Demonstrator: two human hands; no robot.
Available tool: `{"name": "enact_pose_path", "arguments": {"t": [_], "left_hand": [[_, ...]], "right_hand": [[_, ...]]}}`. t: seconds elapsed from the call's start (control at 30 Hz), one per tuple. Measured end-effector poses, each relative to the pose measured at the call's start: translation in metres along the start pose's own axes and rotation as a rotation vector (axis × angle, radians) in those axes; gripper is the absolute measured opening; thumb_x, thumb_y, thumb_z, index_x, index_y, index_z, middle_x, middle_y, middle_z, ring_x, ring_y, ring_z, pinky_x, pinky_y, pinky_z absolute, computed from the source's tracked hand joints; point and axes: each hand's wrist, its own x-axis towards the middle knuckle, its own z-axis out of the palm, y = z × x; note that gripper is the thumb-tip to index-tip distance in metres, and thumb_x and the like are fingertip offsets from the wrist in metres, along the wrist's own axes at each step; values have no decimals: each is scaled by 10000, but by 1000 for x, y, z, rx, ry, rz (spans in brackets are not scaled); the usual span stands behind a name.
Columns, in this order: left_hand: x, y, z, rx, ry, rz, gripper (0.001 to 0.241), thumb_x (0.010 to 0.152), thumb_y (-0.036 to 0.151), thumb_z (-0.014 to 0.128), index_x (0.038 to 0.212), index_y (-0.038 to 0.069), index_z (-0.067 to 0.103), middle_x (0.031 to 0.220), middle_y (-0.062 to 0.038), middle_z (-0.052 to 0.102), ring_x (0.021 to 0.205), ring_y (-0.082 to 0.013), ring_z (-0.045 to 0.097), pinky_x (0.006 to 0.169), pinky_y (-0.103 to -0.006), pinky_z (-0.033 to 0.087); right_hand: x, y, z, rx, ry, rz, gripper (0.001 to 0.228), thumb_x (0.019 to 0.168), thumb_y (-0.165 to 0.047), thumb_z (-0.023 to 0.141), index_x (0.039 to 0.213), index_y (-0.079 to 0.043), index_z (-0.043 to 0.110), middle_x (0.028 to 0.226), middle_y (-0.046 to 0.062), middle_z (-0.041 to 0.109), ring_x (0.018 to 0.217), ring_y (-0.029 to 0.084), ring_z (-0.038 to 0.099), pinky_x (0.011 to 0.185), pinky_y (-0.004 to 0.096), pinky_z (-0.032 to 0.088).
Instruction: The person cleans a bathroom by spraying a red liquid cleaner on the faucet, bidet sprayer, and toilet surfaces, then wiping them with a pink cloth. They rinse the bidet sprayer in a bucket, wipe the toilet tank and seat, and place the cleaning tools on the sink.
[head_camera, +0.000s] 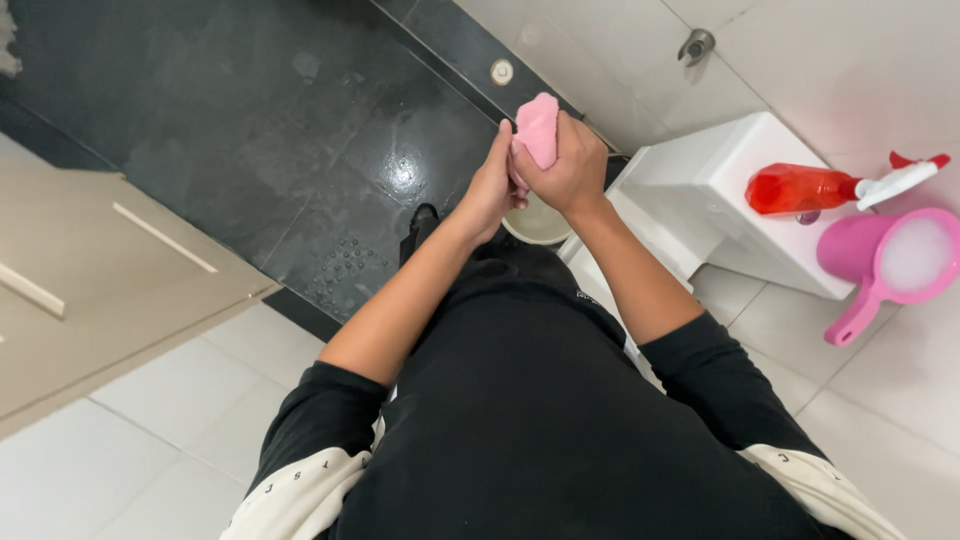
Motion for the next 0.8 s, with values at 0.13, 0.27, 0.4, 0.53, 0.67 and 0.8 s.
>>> {"name": "enact_pose_path", "arguments": {"t": [0.13, 0.27, 0.4, 0.53, 0.67, 0.8], "left_hand": [[2, -12, 6, -200, 53, 10, 544, 992, 666, 448, 849, 151, 555, 686, 3, 481, 630, -136, 478, 581, -318, 431], [0, -12, 4, -291, -5, 40, 530, 1004, 628, 440, 973, 124, 602, 797, -7, 575, 682, -138, 530, 667, -308, 473], [18, -48, 0, -321, -184, 48, 520, 1041, 579, 451, 1148, 97, 614, 972, -36, 643, 835, -157, 595, 817, -339, 510], [12, -37, 23, -254, -239, -113, 651, 991, 688, 299, 1323, 195, 565, 1118, -13, 631, 1001, -159, 580, 878, -380, 482], [-3, -12, 19, -301, -183, -89, 763, 917, 747, 243, 1336, 199, 568, 1223, 9, 673, 1143, -143, 616, 950, -378, 488], [16, -27, -9, -62, -133, 59, 497, 967, 585, 473, 1203, 155, 554, 1088, -10, 643, 1001, -134, 613, 871, -337, 474]], "right_hand": [[-4, -7, -4, -133, 39, 78, 453, 852, -425, 835, 955, -24, 652, 847, 172, 690, 770, 386, 678, 678, 477, 523], [0, -26, -21, -50, 104, 223, 528, 878, -470, 843, 1061, -8, 662, 906, 172, 716, 808, 360, 707, 710, 454, 550], [-11, -26, -27, 128, 133, 369, 521, 943, -462, 797, 1159, -12, 647, 1004, 160, 747, 915, 323, 751, 800, 426, 579], [-32, -23, -20, 171, 164, 350, 513, 1001, -386, 748, 1267, 17, 578, 1137, 208, 711, 1039, 357, 721, 887, 425, 564], [-55, -25, -21, 216, -43, 395, 444, 1048, -294, 694, 1314, 39, 570, 1205, 227, 689, 1107, 359, 692, 917, 427, 549], [-66, 13, -24, 516, -120, 447, 493, 1019, -247, 671, 1391, 41, 524, 1253, 187, 692, 1137, 298, 671, 960, 412, 519]]}}
